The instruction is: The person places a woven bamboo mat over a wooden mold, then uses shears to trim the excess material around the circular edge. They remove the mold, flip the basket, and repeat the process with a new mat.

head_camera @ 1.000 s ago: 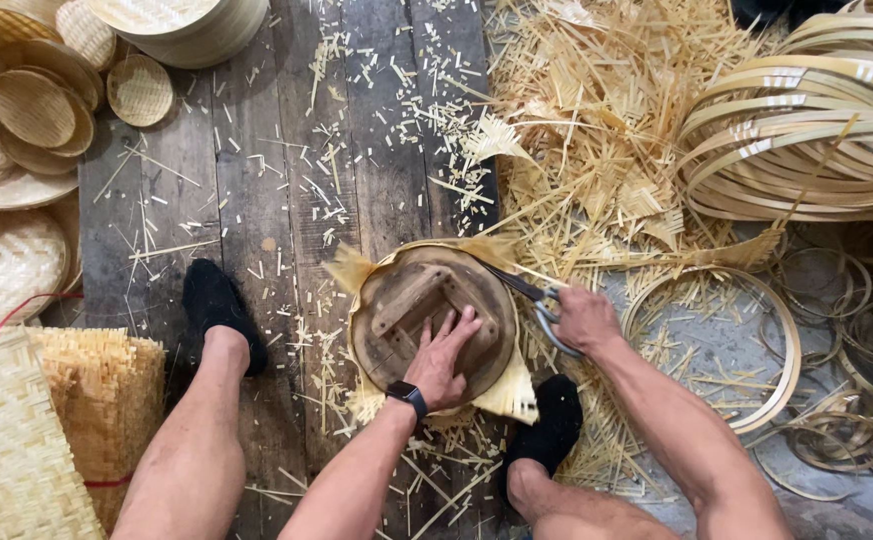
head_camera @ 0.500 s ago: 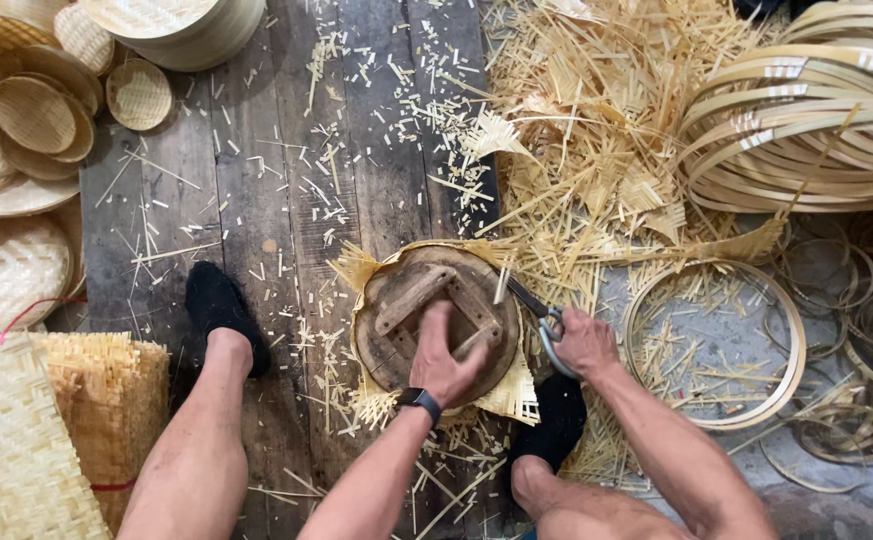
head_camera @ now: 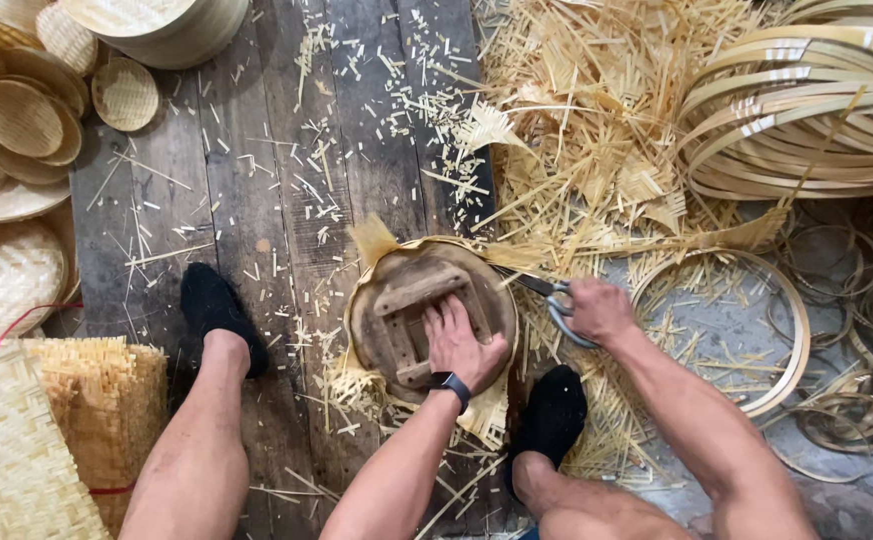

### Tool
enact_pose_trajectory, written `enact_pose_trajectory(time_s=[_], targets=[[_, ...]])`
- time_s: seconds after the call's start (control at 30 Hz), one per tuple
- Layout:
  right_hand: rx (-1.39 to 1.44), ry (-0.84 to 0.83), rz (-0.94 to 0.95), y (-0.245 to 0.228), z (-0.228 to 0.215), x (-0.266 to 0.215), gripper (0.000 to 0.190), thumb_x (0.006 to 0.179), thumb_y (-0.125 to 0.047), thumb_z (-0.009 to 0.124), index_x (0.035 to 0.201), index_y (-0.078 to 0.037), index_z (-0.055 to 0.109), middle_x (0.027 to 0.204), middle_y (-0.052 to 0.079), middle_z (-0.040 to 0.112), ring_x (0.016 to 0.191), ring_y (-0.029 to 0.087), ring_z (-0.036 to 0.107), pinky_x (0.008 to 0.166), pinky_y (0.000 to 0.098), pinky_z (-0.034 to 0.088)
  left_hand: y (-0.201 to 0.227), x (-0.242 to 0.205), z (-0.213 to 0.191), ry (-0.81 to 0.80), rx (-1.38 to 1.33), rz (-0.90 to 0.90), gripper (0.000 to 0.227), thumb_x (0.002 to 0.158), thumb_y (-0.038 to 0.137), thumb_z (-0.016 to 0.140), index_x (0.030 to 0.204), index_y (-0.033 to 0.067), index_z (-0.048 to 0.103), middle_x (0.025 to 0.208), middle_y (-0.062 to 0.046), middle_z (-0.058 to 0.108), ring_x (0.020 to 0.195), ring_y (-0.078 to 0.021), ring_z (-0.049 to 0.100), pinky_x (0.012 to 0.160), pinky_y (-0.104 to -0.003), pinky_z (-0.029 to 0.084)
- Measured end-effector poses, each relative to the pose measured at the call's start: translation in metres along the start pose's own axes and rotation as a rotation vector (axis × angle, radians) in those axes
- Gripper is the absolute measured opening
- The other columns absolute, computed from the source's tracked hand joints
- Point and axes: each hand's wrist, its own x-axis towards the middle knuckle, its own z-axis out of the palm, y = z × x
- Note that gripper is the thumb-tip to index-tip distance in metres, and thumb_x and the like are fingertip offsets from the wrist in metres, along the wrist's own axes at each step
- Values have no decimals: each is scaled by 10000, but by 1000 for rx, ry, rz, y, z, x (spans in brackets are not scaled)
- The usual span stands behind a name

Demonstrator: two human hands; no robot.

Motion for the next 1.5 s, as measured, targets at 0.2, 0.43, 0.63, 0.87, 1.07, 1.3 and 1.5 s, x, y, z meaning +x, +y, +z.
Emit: enact_pose_trajectory(time_s=[0.2,0.43,0.63,0.87,1.07,1.3,1.5], targets=[[-194,608,-145,-38,2,21,587,762,-613,626,916,-48,673,798,130,637,686,250,624,538,423,562,-3,-7,0,-17,25,80,1091,730,494,718,1507,-117,258,1521,-362,346,1458,-553,228,1228,-572,156],[-61,-85,60,-15,-15,8,459,1016,-500,497,1047,-68,651,949,94,632,789,197,639,687,360,585,-10,-14,-11,-148,134,196,1108,726,481,683,1525,-126,213,1555,-362,301,1480,-529,195,1243,-541,119],[-197,316,-115,-37,-8,33,463,856,-454,614,995,-13,614,829,140,624,727,237,609,667,400,566,-7,-18,-20,-165,157,247,1122,710,479,699,1516,-135,218,1553,-355,311,1476,-524,206,1243,-531,120],[-80,77,-83,-3,-4,22,250,896,-288,576,990,-60,618,837,101,618,724,222,611,642,376,535,-33,-21,-35,-230,208,480,1135,676,486,741,1499,-130,262,1530,-360,331,1455,-517,234,1238,-536,156],[-145,69,-53,-44,-37,15,560,907,-574,596,917,-16,631,833,142,608,787,258,588,696,402,535,-29,-25,-44,-311,221,492,1105,669,443,748,1491,-115,264,1565,-330,303,1485,-506,202,1230,-524,158],[-77,106,-90,-8,21,48,181,812,-140,597,958,-33,609,888,130,636,819,258,627,713,409,591,-35,-26,-53,-373,292,600,1090,658,385,741,1492,-120,255,1572,-318,301,1501,-473,178,1237,-508,120],[-169,352,-93,-6,29,33,459,662,-336,722,942,5,596,810,167,593,686,261,594,569,404,577,-38,-21,-60,-497,332,683,1080,663,394,745,1489,-113,269,1558,-291,351,1516,-424,205,1249,-509,101]])
